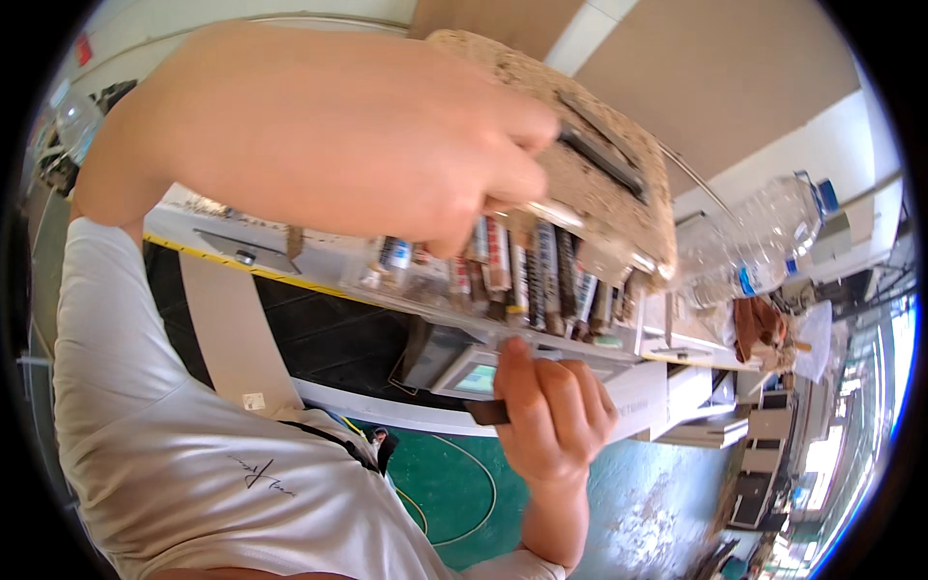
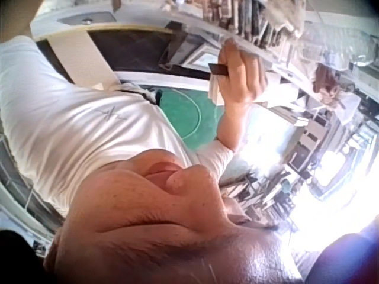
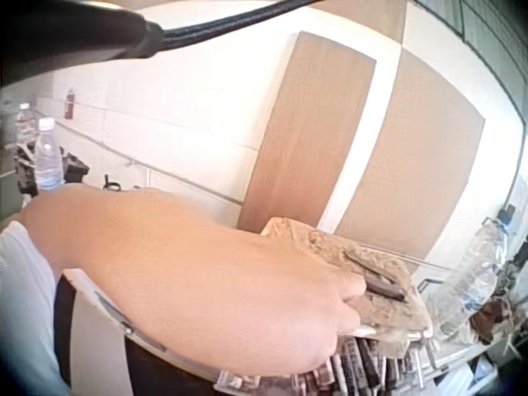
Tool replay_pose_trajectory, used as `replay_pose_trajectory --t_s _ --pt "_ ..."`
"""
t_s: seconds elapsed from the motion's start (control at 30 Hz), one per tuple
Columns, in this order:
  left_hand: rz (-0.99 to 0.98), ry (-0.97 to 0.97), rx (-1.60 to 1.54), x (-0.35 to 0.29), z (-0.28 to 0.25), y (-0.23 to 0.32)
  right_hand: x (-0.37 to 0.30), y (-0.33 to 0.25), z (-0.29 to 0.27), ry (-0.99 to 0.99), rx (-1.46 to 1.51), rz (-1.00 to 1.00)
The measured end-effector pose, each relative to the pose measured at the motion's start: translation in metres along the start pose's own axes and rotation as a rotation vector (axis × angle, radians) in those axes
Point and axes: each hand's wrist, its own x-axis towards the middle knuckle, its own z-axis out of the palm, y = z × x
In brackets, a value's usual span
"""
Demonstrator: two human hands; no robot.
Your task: The person cleans a white rectangular panel using a yellow air blower and a metal scraper. They remove dust and debris from the surface and edges, then place the panel aside. The person repeats this process with a second panel, using the same tools to clean the surface thoroughly.
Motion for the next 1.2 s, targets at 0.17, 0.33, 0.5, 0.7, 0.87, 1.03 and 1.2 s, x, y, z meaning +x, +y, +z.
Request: replay_pose_trajectory --t_s 0.17,0.33,0.5,0.7,0.87,1.03,1.2 --pt "0.022 -0.111 0.052 0.013 -0.004 -0.007 -0.003 -0.001 0.003 0.015 -0.004 0.021" --pt "0.004 -0.042 -0.005 0.045 0.010 0.000 -0.011 -0.003 0.008 0.065 0.014 0.040" --pt "0.136 -0.033 -0.007 0.089 0.036 -0.006 -0.014 -0.003 0.009 0.085 -0.007 0.061" --pt "0.161 -0.060 -0.026 0.107 0.049 -0.016 -0.014 -0.002 0.011 0.110 0.016 0.056" --pt "0.054 -0.157 -0.081 0.115 0.041 -0.010 -0.016 0.000 0.011 0.114 0.049 0.053" --pt "0.104 -0.019 -0.108 0.120 0.044 -0.009 -0.018 0.000 0.012 0.127 0.055 0.060" --pt "0.086 -0.121 0.032 0.138 0.046 -0.008 -0.019 -0.002 0.012 0.141 0.080 0.081"
